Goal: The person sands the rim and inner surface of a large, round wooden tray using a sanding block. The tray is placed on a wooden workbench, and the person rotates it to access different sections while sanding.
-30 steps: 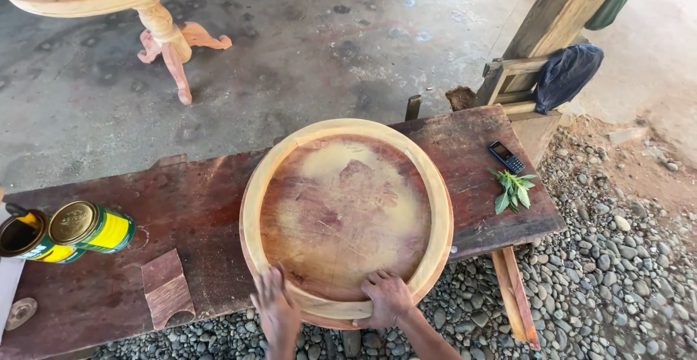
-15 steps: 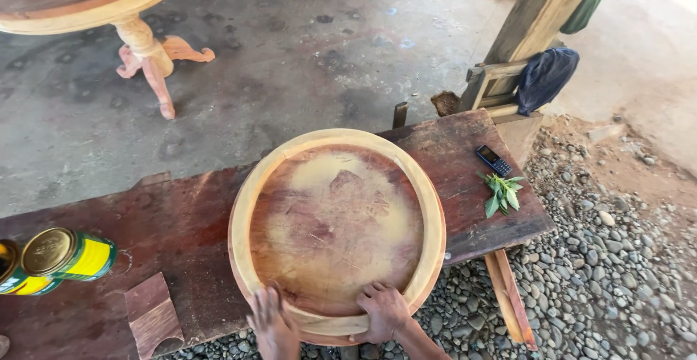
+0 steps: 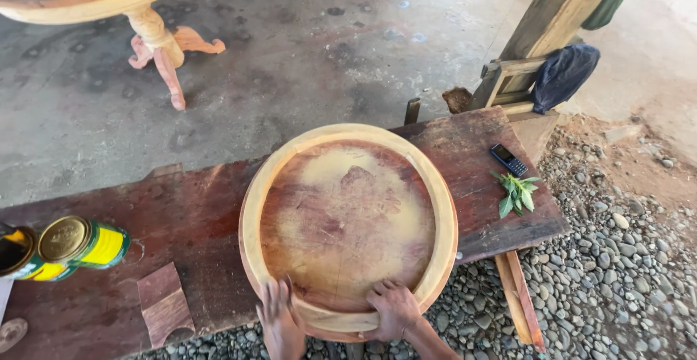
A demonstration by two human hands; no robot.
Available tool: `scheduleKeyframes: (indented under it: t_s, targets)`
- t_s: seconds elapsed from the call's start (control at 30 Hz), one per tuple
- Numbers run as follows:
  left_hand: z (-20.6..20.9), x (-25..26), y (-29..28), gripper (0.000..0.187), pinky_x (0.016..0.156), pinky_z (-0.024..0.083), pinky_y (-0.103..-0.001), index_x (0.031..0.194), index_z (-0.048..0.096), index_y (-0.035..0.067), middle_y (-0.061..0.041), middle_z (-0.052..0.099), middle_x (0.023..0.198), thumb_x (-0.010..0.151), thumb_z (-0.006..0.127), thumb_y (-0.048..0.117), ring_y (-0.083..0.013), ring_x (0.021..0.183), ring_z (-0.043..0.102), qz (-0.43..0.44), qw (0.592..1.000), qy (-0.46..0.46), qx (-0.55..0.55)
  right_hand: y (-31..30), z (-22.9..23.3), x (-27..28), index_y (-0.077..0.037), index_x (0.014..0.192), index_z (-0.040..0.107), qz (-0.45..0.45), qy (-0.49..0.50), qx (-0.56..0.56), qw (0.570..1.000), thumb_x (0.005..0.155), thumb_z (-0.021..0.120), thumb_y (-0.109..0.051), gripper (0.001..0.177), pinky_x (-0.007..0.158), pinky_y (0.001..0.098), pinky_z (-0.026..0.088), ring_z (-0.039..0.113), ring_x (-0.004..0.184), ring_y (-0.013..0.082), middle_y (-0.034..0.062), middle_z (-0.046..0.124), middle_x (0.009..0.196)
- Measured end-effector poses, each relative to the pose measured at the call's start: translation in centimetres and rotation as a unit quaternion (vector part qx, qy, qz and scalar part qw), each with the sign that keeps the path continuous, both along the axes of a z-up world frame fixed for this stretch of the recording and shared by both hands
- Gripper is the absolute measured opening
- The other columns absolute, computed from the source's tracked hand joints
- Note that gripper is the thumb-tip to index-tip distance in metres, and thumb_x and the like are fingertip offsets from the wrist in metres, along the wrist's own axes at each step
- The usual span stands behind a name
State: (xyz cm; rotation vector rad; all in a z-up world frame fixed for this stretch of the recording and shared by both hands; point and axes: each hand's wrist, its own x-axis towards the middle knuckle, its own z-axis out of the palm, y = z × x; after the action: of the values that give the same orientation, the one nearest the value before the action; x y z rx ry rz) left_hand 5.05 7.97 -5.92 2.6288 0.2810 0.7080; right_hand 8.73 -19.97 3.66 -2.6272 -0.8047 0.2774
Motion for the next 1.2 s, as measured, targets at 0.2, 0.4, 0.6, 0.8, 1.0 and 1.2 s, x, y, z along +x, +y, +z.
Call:
scheduleKeyframes:
  t_s: [0.2,0.4,0.6,0.8,1.0,1.2]
  targets:
    - [2.4,6.8,3.9,0.047,0.115,0.030,-0.063,0.143,0.055,0.005,-0.020,0.041,0.159,0.103,0.049,0.029,-0.0383,0.149,0.033,0.019,0.994,0.102,-0.042,0.8,1.5,0.2,-0.005,0.095,0.070,-0.006,-0.009,-0.037,0.999,0.052,0.092,-0.062,0.075,0.095,0.0482,0.048,0.060,0.107,0.0366,0.0154,0.063,0.103]
    - [1.6,-2.8,-3.1,0.051,0.120,0.027,-0.058,0.145,0.054,0.000,-0.019,0.042,0.159,0.101,0.053,0.024,-0.0403,0.150,0.033,0.016,0.998,0.042,-0.048,1.1,2.0,0.3,-0.009,0.098,0.070,-0.019,0.033,-0.084,0.996,0.057,0.088,-0.063,0.070,0.100,0.0442,0.050,0.062,0.111,0.0306,0.0085,0.064,0.106]
    - [1.4,5.8,3.4,0.047,0.124,0.022,-0.059,0.150,0.047,0.008,-0.011,0.035,0.164,0.106,0.046,0.024,-0.0332,0.154,0.030,0.037,0.988,0.148,-0.027,1.0,1.1,0.3,-0.010,0.102,0.071,-0.017,0.009,-0.057,0.998,0.055,0.089,-0.065,0.075,0.100,0.0473,0.048,0.062,0.112,0.0315,0.0090,0.066,0.112]
    - [4.5,12.1,6.1,0.048,0.121,0.024,-0.058,0.148,0.044,0.006,-0.015,0.029,0.165,0.107,0.042,0.029,-0.0362,0.151,0.023,0.027,0.979,0.185,-0.076,1.5,3.4,0.5,-0.010,0.100,0.068,-0.022,0.067,-0.123,0.990,0.062,0.084,-0.069,0.072,0.105,0.0420,0.048,0.062,0.115,0.0275,0.0075,0.065,0.108]
    - [2.3,-0.8,-0.6,0.050,0.119,0.028,-0.063,0.146,0.050,0.002,-0.022,0.039,0.159,0.099,0.052,0.018,-0.0414,0.149,0.033,-0.013,0.996,0.075,-0.045,1.5,3.9,0.5,-0.010,0.094,0.068,-0.020,0.075,-0.125,0.989,0.063,0.084,-0.070,0.069,0.105,0.0415,0.049,0.061,0.115,0.0265,0.0061,0.065,0.105]
    - [0.6,8.2,5.7,0.043,0.123,0.023,-0.064,0.147,0.052,0.008,-0.017,0.041,0.160,0.109,0.042,0.026,-0.0351,0.153,0.033,-0.023,0.992,0.126,0.004,1.1,1.5,0.3,-0.010,0.097,0.070,-0.020,0.010,-0.044,0.999,0.055,0.089,-0.065,0.072,0.096,0.0468,0.051,0.063,0.107,0.0309,0.0085,0.066,0.104]
